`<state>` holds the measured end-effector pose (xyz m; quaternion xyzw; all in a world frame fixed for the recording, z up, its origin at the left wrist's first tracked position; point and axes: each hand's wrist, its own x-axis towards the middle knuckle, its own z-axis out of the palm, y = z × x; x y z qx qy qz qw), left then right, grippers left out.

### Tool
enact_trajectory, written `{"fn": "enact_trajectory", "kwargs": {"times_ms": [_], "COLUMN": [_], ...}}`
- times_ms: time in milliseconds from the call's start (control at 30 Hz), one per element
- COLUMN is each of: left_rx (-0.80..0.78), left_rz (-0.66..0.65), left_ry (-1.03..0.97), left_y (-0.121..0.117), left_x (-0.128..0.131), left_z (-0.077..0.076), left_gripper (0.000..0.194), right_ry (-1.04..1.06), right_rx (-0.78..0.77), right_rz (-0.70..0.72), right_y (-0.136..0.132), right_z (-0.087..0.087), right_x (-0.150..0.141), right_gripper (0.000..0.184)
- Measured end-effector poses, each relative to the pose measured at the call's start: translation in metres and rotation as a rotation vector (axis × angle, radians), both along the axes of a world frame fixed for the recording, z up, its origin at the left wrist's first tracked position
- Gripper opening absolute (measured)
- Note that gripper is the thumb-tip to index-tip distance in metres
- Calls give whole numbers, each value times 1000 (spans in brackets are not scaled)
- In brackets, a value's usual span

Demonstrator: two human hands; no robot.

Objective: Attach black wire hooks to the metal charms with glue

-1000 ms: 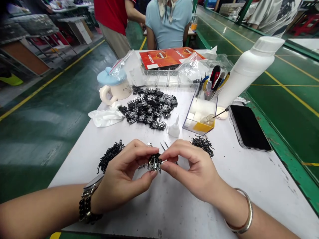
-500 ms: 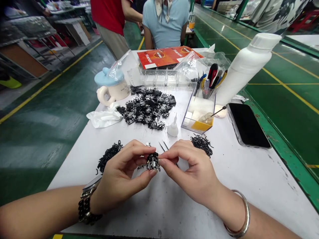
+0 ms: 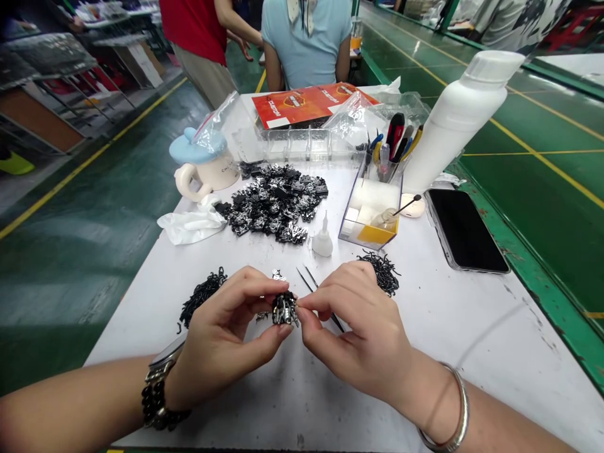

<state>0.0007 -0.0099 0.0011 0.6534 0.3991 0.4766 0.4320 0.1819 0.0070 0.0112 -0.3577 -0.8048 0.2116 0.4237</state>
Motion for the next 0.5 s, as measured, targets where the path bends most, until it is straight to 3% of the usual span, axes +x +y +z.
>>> {"fn": "enact_trajectory", "kwargs": {"times_ms": [500], "left_rx": [-9], "left_rz": [-3], "left_ry": [0], "left_y": [0], "left_x": [1], "left_z": [1], "left_gripper": [38], "right_ry": [-22], "right_rx": [97], "right_rz": [3], "right_y": [0], "right_z": [1], "right_x": [0], "right_gripper": [10]}}
